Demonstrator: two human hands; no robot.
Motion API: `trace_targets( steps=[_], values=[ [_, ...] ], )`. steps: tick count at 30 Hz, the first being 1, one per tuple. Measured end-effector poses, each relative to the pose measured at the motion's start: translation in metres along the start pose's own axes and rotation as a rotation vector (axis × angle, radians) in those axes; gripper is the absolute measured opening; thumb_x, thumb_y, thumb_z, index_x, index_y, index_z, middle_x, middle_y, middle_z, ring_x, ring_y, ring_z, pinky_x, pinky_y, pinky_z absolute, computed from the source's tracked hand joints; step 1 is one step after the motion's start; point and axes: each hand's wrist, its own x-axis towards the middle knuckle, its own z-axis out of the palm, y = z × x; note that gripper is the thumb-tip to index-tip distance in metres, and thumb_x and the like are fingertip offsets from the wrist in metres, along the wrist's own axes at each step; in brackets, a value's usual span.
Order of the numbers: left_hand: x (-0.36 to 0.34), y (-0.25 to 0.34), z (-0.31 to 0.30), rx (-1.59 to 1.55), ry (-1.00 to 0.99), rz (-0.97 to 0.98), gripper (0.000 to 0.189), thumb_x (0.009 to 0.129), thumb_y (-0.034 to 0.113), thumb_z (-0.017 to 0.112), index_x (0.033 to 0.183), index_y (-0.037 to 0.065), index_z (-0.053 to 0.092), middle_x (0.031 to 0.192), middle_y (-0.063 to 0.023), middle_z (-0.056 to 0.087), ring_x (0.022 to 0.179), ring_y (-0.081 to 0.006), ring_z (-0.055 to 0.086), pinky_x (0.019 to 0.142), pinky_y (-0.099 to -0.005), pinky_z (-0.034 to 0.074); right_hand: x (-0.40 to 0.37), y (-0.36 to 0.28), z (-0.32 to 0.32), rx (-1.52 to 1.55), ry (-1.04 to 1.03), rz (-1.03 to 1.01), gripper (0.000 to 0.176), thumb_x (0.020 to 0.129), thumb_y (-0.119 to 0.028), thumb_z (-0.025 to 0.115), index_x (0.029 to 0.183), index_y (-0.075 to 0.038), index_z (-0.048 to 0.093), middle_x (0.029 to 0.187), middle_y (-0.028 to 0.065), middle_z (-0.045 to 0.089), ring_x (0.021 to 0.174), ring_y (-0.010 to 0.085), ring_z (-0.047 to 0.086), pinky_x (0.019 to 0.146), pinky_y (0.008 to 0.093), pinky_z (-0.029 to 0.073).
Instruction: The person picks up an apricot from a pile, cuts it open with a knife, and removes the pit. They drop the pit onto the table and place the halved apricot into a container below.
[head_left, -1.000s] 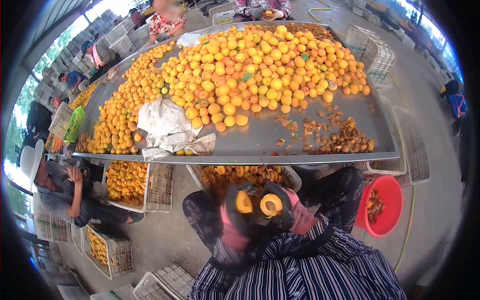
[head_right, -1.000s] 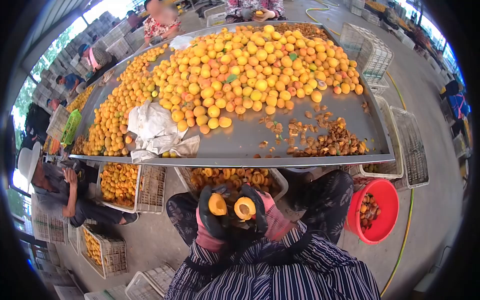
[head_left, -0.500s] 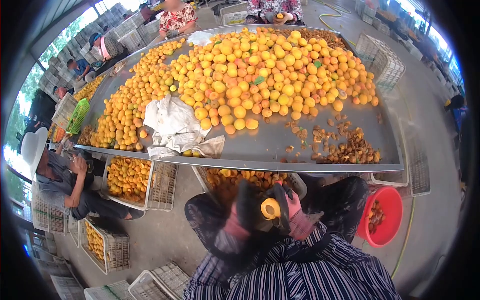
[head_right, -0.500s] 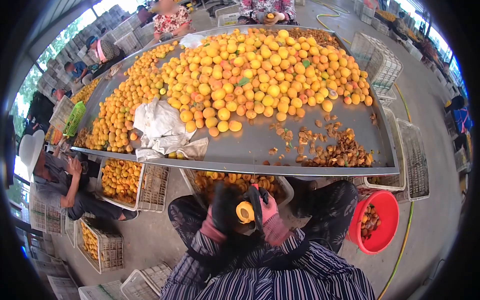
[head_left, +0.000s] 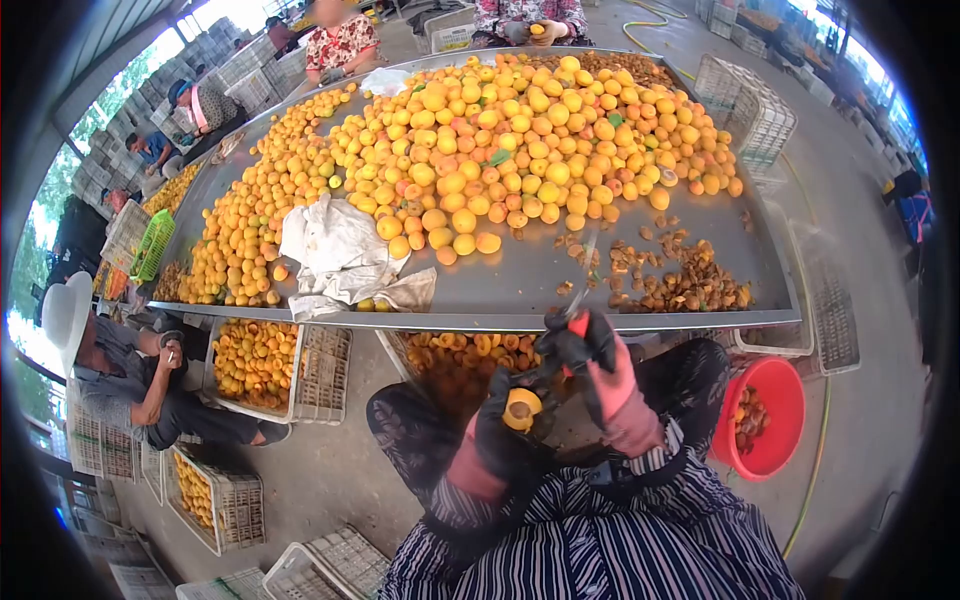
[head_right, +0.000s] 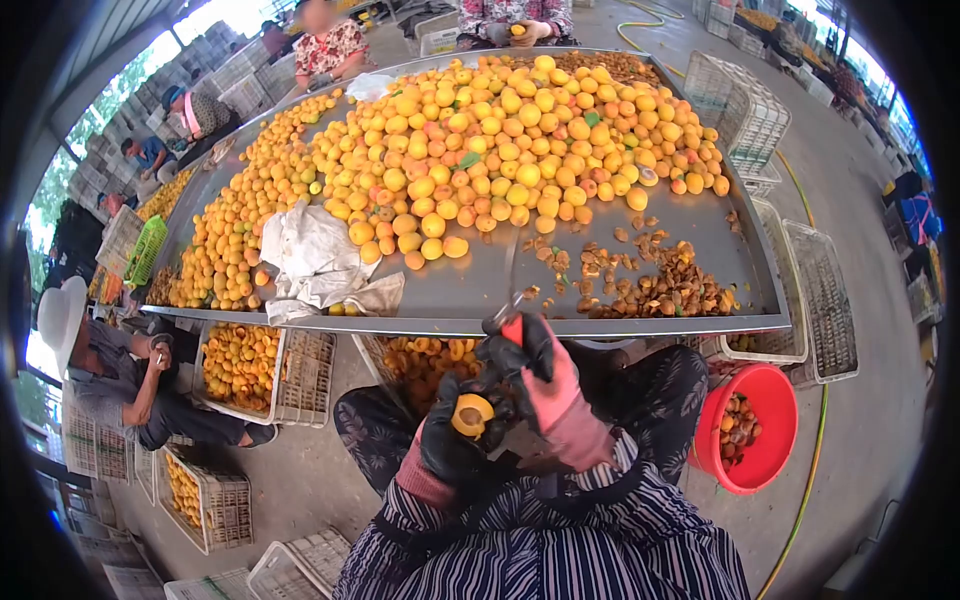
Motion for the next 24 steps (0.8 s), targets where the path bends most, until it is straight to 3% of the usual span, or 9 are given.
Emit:
trace_targets(
  steps=[2, 3, 6, 7, 9, 11, 13, 17, 24],
  values=[
    [0.000, -0.003, -0.001, 0.224, 0.039, 0.103, 0.038, 0.090, 0.027, 0.049, 0.118, 0.001, 0.050, 0.105, -0.0110, 0.062, 0.099, -0.0201, 0.059, 0.085, -0.0318, 0.050, 0.005, -0.030, 0.000, 0.798, -0.131, 0.304, 0.028, 0.085, -0.006, 0.062, 0.110, 0.000, 0.051, 0.100, 0.0085, 0.058, 0.084, 0.0147, 0.058, 0.070, 0.0268, 0.049],
    [0.002, -0.005, -0.002, 0.447, 0.076, 0.212, 0.036, 0.083, 0.006, 0.063, 0.116, -0.001, 0.051, 0.106, -0.0101, 0.061, 0.099, -0.0173, 0.059, 0.086, -0.0302, 0.048, 0.002, -0.028, -0.002, 0.797, -0.129, 0.299, 0.028, 0.085, -0.006, 0.062, 0.110, 0.000, 0.051, 0.100, 0.0085, 0.058, 0.084, 0.0147, 0.058, 0.070, 0.0268, 0.049],
    [0.001, -0.013, -0.005, 0.620, -0.021, 0.438, 0.043, 0.075, -0.007, 0.066, 0.115, -0.002, 0.051, 0.108, -0.0119, 0.060, 0.099, -0.0181, 0.059, 0.086, -0.0302, 0.049, -0.012, -0.022, -0.004, 0.625, -0.204, 0.180, 0.013, 0.086, -0.007, 0.060, 0.096, -0.001, 0.056, 0.088, 0.0107, 0.060, 0.075, 0.0165, 0.059, 0.066, 0.0286, 0.049],
    [0.000, -0.012, -0.001, 0.624, -0.021, 0.436, 0.043, 0.075, -0.007, 0.066, 0.115, -0.002, 0.051, 0.108, -0.0119, 0.060, 0.099, -0.0181, 0.059, 0.086, -0.0302, 0.049, -0.016, -0.021, -0.003, 0.628, -0.201, 0.179, 0.013, 0.086, -0.007, 0.060, 0.096, -0.001, 0.056, 0.088, 0.0107, 0.060, 0.075, 0.0165, 0.059, 0.066, 0.0286, 0.049],
    [-0.001, -0.011, 0.009, 0.427, 0.075, 0.223, 0.045, 0.095, 0.041, 0.039, 0.120, 0.005, 0.049, 0.109, -0.0110, 0.060, 0.101, -0.0229, 0.059, 0.088, -0.0338, 0.049, -0.021, -0.019, -0.002, 0.704, -0.172, 0.205, 0.016, 0.084, -0.010, 0.064, 0.095, -0.001, 0.056, 0.089, 0.0116, 0.060, 0.077, 0.0185, 0.060, 0.068, 0.0292, 0.049],
    [-0.001, -0.002, 0.000, 0.475, 0.070, 0.168, 0.046, 0.095, 0.041, 0.039, 0.119, 0.004, 0.050, 0.110, -0.0115, 0.060, 0.101, -0.0229, 0.059, 0.089, -0.0341, 0.049, -0.022, -0.024, -0.008, 0.621, -0.201, 0.191, 0.020, 0.084, -0.011, 0.064, 0.098, 0.001, 0.057, 0.093, 0.0109, 0.060, 0.084, 0.0198, 0.061, 0.075, 0.0300, 0.050],
    [0.000, 0.002, -0.005, 0.524, 0.061, 0.111, 0.047, 0.095, 0.042, 0.040, 0.118, 0.003, 0.051, 0.110, -0.0119, 0.060, 0.102, -0.0229, 0.059, 0.090, -0.0344, 0.049, -0.023, -0.035, -0.012, 0.020, -0.258, 0.084, 0.024, 0.082, -0.007, 0.063, 0.103, 0.002, 0.057, 0.098, 0.0092, 0.060, 0.091, 0.0204, 0.059, 0.084, 0.0307, 0.048],
    [0.002, 0.005, -0.008, 0.344, 0.148, 0.220, 0.042, 0.089, 0.012, 0.053, 0.125, -0.003, 0.038, 0.108, -0.0133, 0.059, 0.097, -0.0224, 0.060, 0.087, -0.0339, 0.048, -0.020, -0.043, -0.026, -0.497, -0.497, 0.117, 0.037, 0.075, -0.005, 0.066, 0.111, 0.001, 0.058, 0.107, 0.0132, 0.061, 0.101, 0.0249, 0.059, 0.093, 0.0315, 0.045],
    [0.001, 0.017, 0.008, 0.164, 0.031, 0.156, 0.052, 0.086, 0.009, 0.059, 0.130, -0.002, 0.032, 0.102, -0.0146, 0.060, 0.089, -0.0236, 0.061, 0.079, -0.0355, 0.049, -0.029, -0.050, -0.026, -0.674, -0.375, -0.084, 0.037, 0.080, -0.022, 0.067, 0.113, -0.005, 0.061, 0.104, 0.0111, 0.065, 0.095, 0.0302, 0.060, 0.082, 0.0368, 0.048]
  ],
)
